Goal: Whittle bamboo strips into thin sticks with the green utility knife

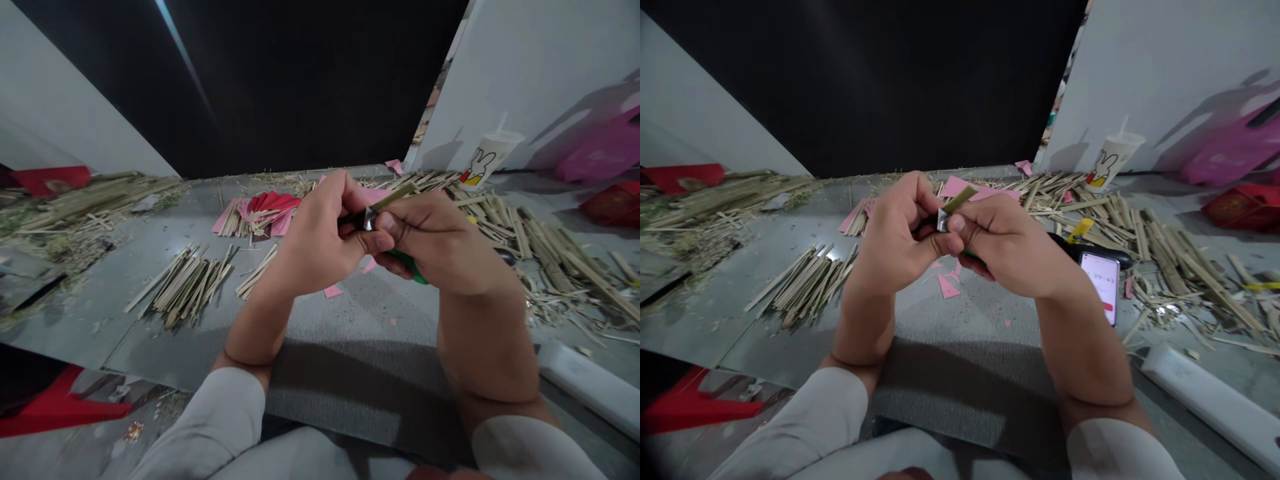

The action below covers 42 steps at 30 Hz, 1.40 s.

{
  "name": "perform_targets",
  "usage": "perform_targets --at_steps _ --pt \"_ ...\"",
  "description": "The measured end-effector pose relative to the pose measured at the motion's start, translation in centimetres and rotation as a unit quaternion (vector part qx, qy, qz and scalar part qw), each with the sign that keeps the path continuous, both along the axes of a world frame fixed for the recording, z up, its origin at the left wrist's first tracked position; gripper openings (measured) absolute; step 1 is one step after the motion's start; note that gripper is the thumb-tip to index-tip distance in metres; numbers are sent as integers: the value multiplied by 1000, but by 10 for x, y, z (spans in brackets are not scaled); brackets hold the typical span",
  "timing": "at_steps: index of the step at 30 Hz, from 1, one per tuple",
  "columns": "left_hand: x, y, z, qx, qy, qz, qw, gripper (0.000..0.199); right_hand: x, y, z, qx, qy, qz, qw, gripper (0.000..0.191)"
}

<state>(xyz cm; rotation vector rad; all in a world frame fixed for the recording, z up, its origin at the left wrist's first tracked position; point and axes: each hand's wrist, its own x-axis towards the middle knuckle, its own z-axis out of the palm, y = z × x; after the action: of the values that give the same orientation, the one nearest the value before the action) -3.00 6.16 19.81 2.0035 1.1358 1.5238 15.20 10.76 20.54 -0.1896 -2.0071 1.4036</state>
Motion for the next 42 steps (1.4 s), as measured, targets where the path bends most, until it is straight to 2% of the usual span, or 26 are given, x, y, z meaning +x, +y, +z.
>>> perform_targets --at_steps 5,7,12,14,17,22,24,27,30,33,37,38,40,42 --pt "-1 1 2 9 -32 45 998 53 -12 -10 -1 33 64 -142 987 48" --pt "-2 1 2 3 -34 37 999 52 -12 -8 -2 18 58 -129 990 51" --pt "-2 1 0 -14 -16 -11 1000 53 -1 4 0 -28 -7 -1 1000 59" --pt "-2 1 0 -14 -16 -16 1000 55 0 5 1 -34 -10 11 999 59" --pt "-1 0 1 -9 -25 2 1000 56 -4 0 0 -39 -2 -18 999 58" --pt "-2 6 1 13 -29 56 998 57 -14 -10 -3 -9 60 -156 986 49" --pt "-3 9 0 12 -30 35 999 57 -13 -7 -3 -18 49 -138 989 50" --pt "-3 9 -1 -4 -22 -10 1000 58 -6 1 -2 -52 2 -47 998 54" --pt "-1 5 -2 -9 -15 -11 1000 60 -1 6 -1 -83 -17 17 996 54" --pt "1 3 -3 -6 -22 11 1000 58 -4 3 -2 -83 -10 -8 996 56" --pt "2 4 0 -1 -37 59 998 56 -13 -7 -3 -27 52 -151 987 50" --pt "2 5 1 -3 -40 61 997 55 -14 -8 -3 -22 60 -169 984 49" --pt "2 4 3 -17 -42 48 998 53 -13 -7 -3 -37 48 -150 987 49" --pt "2 3 3 -30 -39 21 999 54 -8 -2 -3 -70 10 -78 994 50"
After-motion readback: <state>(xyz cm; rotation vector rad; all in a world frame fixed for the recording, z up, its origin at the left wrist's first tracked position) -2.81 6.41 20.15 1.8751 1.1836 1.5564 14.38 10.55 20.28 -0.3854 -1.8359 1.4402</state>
